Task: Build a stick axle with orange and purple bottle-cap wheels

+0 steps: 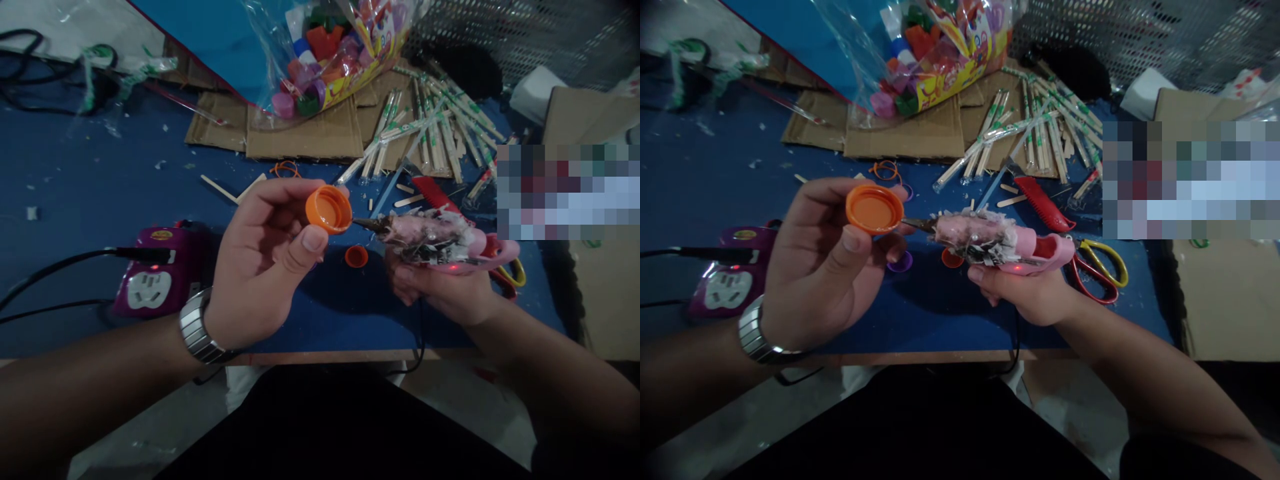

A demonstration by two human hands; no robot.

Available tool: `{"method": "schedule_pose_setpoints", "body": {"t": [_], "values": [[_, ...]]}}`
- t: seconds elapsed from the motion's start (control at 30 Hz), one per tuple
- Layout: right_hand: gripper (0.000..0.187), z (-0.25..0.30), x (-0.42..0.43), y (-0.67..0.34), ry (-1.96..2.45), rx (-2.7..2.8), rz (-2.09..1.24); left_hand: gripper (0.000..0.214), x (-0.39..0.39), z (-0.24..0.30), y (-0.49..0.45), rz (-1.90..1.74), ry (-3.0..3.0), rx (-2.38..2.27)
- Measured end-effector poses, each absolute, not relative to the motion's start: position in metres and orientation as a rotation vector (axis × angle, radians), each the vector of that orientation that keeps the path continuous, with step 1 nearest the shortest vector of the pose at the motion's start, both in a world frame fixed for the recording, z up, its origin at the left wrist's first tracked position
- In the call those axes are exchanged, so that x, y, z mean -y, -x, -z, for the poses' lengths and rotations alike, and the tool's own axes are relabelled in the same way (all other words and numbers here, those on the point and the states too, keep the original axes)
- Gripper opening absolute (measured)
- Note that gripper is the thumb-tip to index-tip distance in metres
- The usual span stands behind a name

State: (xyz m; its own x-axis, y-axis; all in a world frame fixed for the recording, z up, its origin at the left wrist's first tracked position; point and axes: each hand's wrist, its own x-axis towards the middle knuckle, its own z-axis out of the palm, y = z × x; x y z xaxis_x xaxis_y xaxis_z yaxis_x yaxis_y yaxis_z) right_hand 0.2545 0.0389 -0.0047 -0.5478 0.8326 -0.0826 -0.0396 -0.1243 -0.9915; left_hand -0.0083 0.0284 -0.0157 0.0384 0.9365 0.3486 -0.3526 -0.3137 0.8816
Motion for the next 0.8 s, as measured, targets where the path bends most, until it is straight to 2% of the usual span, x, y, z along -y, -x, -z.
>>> {"method": "schedule_pose_setpoints", "body": {"t": [0.8], "values": [[0.029,0.004,-0.0404,-0.2535,0.931,1.443,-1.764,0.031,-0.0285,0.0164,0.0096,-1.504,-1.24,-0.677]]}}
